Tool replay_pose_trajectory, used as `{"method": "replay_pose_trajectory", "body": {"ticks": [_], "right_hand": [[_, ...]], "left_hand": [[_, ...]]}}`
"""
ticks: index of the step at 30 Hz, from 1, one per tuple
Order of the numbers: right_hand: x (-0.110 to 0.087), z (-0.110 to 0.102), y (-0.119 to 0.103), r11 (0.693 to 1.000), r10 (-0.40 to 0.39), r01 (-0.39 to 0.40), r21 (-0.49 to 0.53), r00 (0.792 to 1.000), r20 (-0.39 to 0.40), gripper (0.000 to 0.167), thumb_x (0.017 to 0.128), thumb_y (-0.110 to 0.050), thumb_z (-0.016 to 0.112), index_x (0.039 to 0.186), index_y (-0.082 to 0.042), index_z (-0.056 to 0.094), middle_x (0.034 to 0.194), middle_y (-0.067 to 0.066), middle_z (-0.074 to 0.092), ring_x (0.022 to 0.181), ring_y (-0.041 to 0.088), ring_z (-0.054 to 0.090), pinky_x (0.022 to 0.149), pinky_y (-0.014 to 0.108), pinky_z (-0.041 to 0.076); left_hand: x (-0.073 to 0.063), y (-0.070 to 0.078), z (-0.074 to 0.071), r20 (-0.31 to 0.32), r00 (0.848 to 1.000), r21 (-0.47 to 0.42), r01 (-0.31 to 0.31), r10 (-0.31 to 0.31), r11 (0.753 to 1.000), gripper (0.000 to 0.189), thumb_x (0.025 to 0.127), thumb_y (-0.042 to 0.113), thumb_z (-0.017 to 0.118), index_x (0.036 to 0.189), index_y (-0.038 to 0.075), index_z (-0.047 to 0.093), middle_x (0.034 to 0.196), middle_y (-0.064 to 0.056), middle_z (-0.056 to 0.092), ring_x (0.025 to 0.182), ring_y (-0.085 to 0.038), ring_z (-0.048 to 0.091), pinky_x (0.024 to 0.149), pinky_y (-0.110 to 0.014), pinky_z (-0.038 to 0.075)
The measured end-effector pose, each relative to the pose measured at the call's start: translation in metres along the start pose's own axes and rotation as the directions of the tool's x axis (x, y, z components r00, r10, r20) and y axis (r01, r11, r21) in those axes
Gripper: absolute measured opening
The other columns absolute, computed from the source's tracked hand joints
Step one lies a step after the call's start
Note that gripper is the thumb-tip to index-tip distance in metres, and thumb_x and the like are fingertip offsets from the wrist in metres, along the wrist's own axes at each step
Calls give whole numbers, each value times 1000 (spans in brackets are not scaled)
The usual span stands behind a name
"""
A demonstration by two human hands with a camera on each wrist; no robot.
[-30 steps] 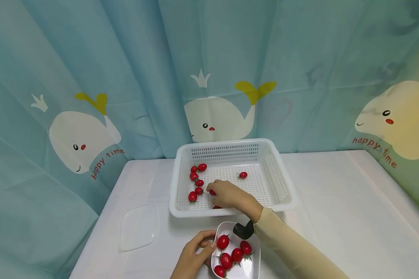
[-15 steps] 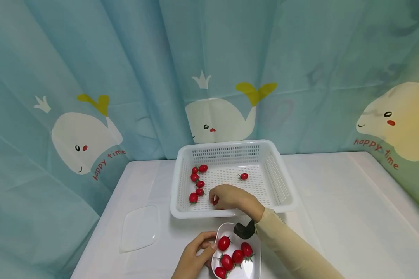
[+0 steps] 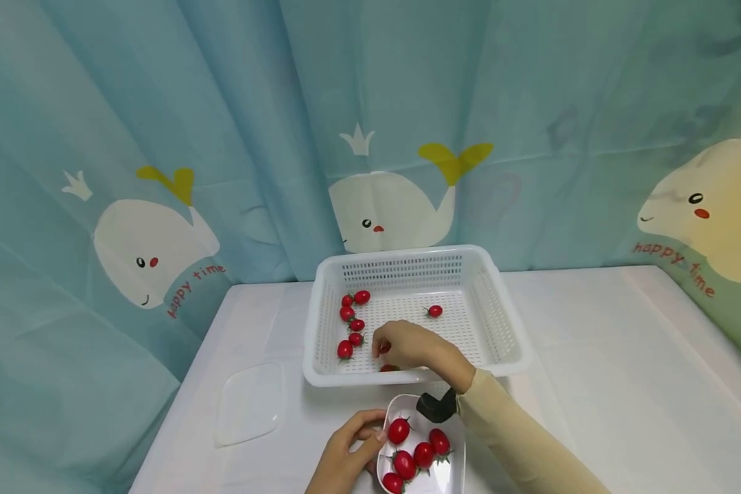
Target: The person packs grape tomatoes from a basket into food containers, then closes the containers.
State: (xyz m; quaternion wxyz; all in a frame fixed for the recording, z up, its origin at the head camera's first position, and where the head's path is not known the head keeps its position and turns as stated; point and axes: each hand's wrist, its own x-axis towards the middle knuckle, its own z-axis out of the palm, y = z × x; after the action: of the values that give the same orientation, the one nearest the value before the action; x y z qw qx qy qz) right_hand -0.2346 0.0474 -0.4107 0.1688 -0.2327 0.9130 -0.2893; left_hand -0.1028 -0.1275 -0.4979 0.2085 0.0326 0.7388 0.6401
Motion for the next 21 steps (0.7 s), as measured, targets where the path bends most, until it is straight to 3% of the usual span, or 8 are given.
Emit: {"method": "replay_pose_trajectory", "body": {"ticks": [8, 14, 21], "right_hand": [[-16, -13, 4, 995, -46, 57, 87, 991, -122, 7, 92, -5, 73, 98, -10, 74, 92, 1, 69, 83, 16, 59, 74, 29, 53], [-37, -22, 15, 936, -152, 166, 311, 986, -70, 14, 97, -14, 72, 111, -14, 73, 102, 3, 71, 81, 15, 64, 70, 29, 58], [-53, -31, 22, 888, -282, 274, 368, 959, -34, 20, 100, -24, 71, 119, -17, 70, 102, 6, 75, 84, 19, 68, 75, 31, 58]], "left_hand": [[1, -2, 2, -19, 1000, 18, 13, -12, 1000, 50, 102, 35, 63, 140, 2, 60, 112, -8, 74, 94, -16, 64, 69, -20, 59], [1, -2, 1, -17, 1000, 38, -4, 4, 999, 49, 102, 33, 63, 141, 3, 60, 113, -10, 75, 96, -15, 65, 69, -20, 59], [3, -2, 1, -11, 1000, 29, 7, -7, 1000, 52, 102, 36, 63, 142, 2, 59, 112, -11, 75, 95, -16, 66, 70, -20, 58]]}}
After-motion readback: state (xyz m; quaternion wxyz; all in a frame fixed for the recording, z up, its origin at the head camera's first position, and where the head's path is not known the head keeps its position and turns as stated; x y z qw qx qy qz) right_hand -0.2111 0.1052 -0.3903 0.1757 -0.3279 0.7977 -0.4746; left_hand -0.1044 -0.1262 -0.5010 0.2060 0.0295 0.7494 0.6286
